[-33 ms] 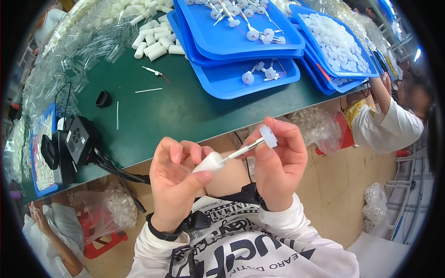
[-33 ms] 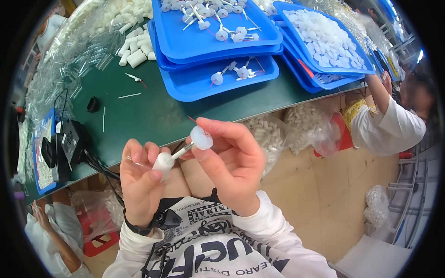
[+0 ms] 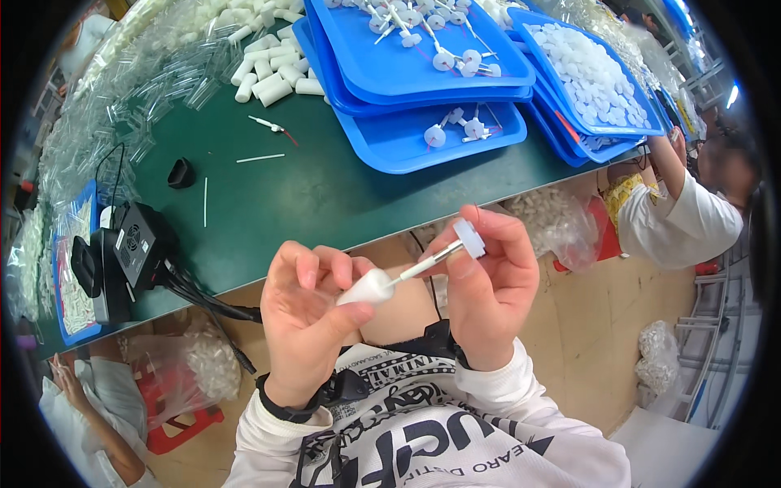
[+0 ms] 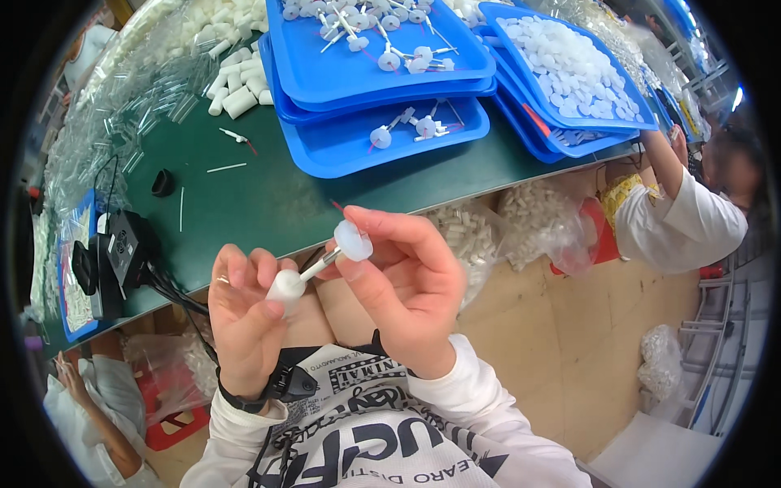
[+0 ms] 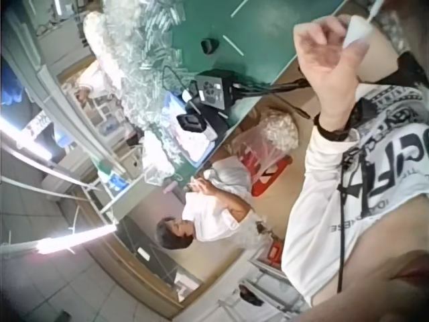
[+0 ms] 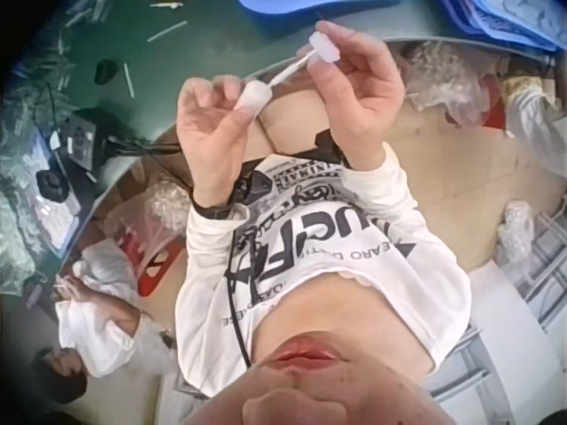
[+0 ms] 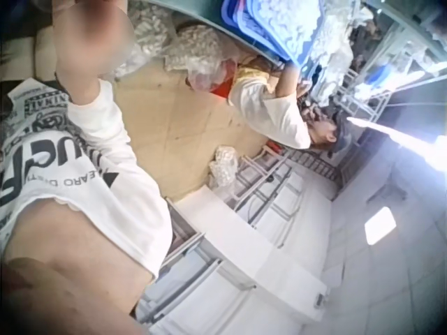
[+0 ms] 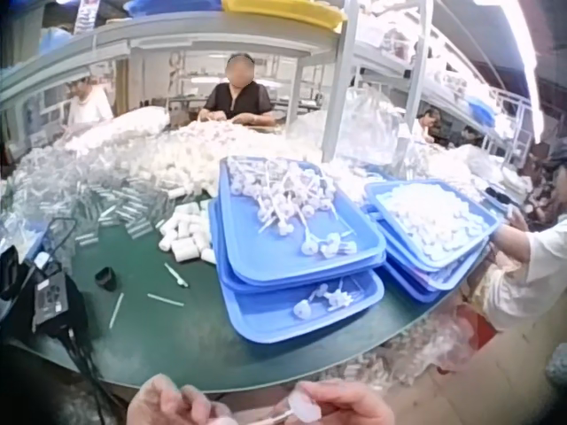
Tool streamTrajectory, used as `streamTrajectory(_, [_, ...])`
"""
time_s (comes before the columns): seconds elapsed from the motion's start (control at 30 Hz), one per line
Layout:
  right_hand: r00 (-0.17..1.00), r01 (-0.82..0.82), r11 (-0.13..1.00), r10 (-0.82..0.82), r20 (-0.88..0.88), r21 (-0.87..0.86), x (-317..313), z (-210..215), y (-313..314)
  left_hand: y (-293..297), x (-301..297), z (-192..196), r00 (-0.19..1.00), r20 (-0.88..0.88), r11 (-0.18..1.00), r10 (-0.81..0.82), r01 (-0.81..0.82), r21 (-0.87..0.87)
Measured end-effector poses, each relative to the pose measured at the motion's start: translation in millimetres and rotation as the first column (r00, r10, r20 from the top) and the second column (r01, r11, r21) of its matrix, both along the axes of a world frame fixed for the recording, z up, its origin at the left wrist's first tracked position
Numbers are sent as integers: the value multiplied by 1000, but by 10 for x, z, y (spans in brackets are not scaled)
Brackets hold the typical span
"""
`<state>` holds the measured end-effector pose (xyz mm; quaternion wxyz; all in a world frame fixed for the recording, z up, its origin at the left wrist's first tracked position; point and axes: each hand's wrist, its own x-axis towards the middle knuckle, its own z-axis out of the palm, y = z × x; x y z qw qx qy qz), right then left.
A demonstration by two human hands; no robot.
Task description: The person repeatedly picks up white cylindrical plastic bodies and small white plastic caps from blue trays on a green table. They insert the caps into the bodies by hand, aligning the parts and pressing them together to form a single unit. The process is repeated continuously for multiple units throughout the clip.
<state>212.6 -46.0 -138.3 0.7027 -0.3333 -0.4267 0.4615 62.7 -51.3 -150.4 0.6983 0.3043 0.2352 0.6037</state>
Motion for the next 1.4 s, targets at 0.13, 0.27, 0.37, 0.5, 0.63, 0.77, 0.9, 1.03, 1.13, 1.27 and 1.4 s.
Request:
streamTrajectory(0.13, [990,-140,988,139,10,71,116,-88,-13,-26,-7,16,991,-103,992,82,-72,102])
streamTrajectory(0.27, [967,-136,984,105,233,119,123,-117,-50,-24,59,9,948,-266,982,175,-148,118])
streamTrajectory(0.37, [979,-176,984,172,112,31,125,-181,-33,-46,76,-9,894,-353,957,278,-225,184])
streamTrajectory(0.5, [988,-39,981,66,138,-192,87,-205,-31,-66,131,-98,798,-432,905,420,-331,269])
streamTrajectory(0.63, [996,8,966,15,88,-258,41,-239,12,-98,155,-61,728,-507,884,461,-332,328])
streamTrajectory(0.77, [978,-185,906,206,14,-380,246,-100,-51,-142,11,-95,422,-587,649,691,-4,761])
streamTrajectory(0.9, [967,-223,906,251,32,-359,271,37,-107,-159,76,-88,554,-521,662,650,-76,745])
streamTrajectory(1.03, [935,-198,959,248,255,-204,288,-23,-192,-149,63,-99,663,-548,754,510,-39,655])
streamTrajectory(1.13, [930,-314,928,343,130,-201,254,-78,-171,-158,33,-89,626,-562,792,541,-154,590])
streamTrajectory(1.27, [829,-527,778,381,-410,-343,266,-140,-209,-169,48,-143,673,-543,834,502,-209,511])
streamTrajectory(1.4, [628,-695,674,400,-667,-250,164,-239,-185,-184,86,-172,667,-575,855,473,-191,482])
